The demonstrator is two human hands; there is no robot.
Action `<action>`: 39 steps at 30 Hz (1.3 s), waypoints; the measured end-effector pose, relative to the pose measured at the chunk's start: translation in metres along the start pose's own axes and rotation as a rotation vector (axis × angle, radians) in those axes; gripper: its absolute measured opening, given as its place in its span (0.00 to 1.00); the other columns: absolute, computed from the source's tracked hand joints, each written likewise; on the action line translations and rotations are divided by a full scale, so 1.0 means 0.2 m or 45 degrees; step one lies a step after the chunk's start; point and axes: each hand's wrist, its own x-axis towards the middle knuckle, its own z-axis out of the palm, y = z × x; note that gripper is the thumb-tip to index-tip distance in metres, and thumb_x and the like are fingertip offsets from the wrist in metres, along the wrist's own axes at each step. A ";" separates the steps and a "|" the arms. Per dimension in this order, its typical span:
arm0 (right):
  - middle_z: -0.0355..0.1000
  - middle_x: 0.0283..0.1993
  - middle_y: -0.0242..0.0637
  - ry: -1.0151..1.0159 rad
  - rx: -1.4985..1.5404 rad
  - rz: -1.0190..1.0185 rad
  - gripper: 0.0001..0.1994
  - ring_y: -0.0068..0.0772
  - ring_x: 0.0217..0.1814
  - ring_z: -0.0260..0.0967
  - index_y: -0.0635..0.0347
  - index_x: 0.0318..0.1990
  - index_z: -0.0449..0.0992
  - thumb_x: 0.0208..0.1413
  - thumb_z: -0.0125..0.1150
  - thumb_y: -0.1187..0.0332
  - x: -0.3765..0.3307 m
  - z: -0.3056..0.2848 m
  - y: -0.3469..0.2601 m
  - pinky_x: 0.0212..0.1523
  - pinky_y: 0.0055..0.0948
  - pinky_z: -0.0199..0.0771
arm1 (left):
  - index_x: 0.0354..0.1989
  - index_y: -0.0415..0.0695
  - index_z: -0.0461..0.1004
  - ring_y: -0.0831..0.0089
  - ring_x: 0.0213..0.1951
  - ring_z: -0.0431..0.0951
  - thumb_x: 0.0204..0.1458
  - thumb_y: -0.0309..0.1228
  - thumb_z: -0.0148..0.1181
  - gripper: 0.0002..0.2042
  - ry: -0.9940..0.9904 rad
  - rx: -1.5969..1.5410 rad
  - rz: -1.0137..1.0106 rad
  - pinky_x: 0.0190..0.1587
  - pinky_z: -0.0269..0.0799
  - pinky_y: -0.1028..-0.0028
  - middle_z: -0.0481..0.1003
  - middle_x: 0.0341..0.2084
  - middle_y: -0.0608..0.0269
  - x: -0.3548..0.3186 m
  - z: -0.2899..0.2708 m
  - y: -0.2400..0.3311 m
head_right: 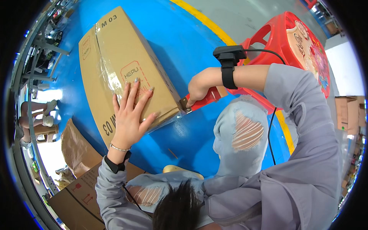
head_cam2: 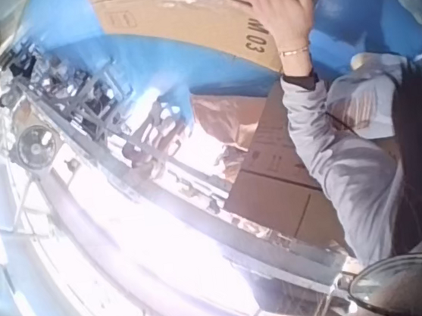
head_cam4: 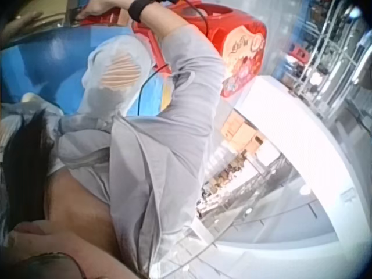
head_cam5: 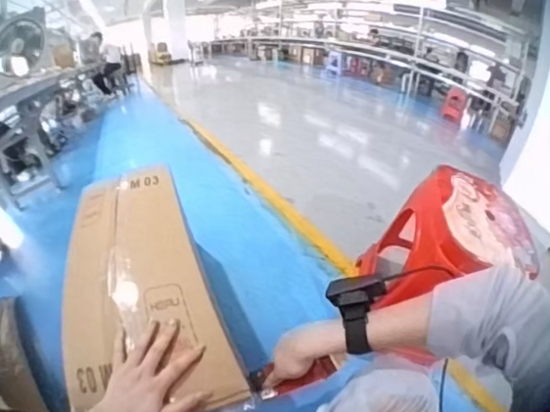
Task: Placing smaller product boxes into a larger cardboard shipping box and sealing it with a tape dispenser.
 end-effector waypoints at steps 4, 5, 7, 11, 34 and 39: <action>0.75 0.33 0.48 -0.059 -0.028 0.059 0.36 0.49 0.39 0.73 0.65 0.33 0.80 0.52 0.50 0.33 0.04 -0.02 -0.02 0.40 0.42 0.72 | 0.61 0.61 0.67 0.52 0.68 0.51 0.52 0.54 0.54 0.27 0.072 -0.036 -0.010 0.64 0.36 0.41 0.55 0.67 0.57 0.01 0.01 0.00; 0.75 0.35 0.49 -0.069 -0.022 0.067 0.36 0.48 0.40 0.73 0.66 0.34 0.80 0.52 0.50 0.33 0.04 -0.02 -0.02 0.41 0.42 0.71 | 0.61 0.61 0.67 0.52 0.68 0.51 0.52 0.54 0.54 0.27 0.072 -0.038 -0.014 0.64 0.36 0.41 0.55 0.67 0.57 0.00 0.02 -0.01; 0.75 0.37 0.50 -0.080 -0.018 0.080 0.36 0.48 0.41 0.73 0.66 0.36 0.80 0.52 0.50 0.33 0.03 -0.02 -0.02 0.42 0.43 0.71 | 0.61 0.61 0.67 0.52 0.68 0.51 0.52 0.53 0.54 0.27 0.083 -0.046 -0.008 0.64 0.36 0.41 0.55 0.66 0.56 0.01 0.02 0.00; 0.75 0.39 0.49 -0.086 -0.013 0.099 0.36 0.47 0.42 0.73 0.67 0.39 0.79 0.53 0.50 0.35 0.01 -0.04 -0.04 0.43 0.42 0.70 | 0.62 0.59 0.65 0.53 0.69 0.47 0.53 0.52 0.53 0.28 0.046 -0.013 -0.014 0.66 0.34 0.44 0.53 0.68 0.57 0.00 0.01 0.00; 0.75 0.27 0.53 1.545 0.122 -0.120 0.30 0.54 0.31 0.74 0.67 0.28 0.76 0.54 0.51 0.42 -0.19 -0.20 0.08 0.33 0.44 0.74 | 0.62 0.58 0.65 0.55 0.69 0.48 0.56 0.51 0.48 0.26 0.107 -0.044 -0.004 0.67 0.32 0.45 0.54 0.67 0.56 -0.02 0.02 -0.03; 0.74 0.25 0.51 1.924 -0.004 -0.407 0.23 0.51 0.30 0.74 0.66 0.29 0.74 0.55 0.54 0.49 -0.25 -0.35 -0.37 0.33 0.43 0.73 | 0.64 0.43 0.60 0.59 0.67 0.54 0.65 0.42 0.37 0.23 -0.178 -1.558 -0.116 0.70 0.34 0.55 0.61 0.64 0.54 -0.07 -0.11 -0.16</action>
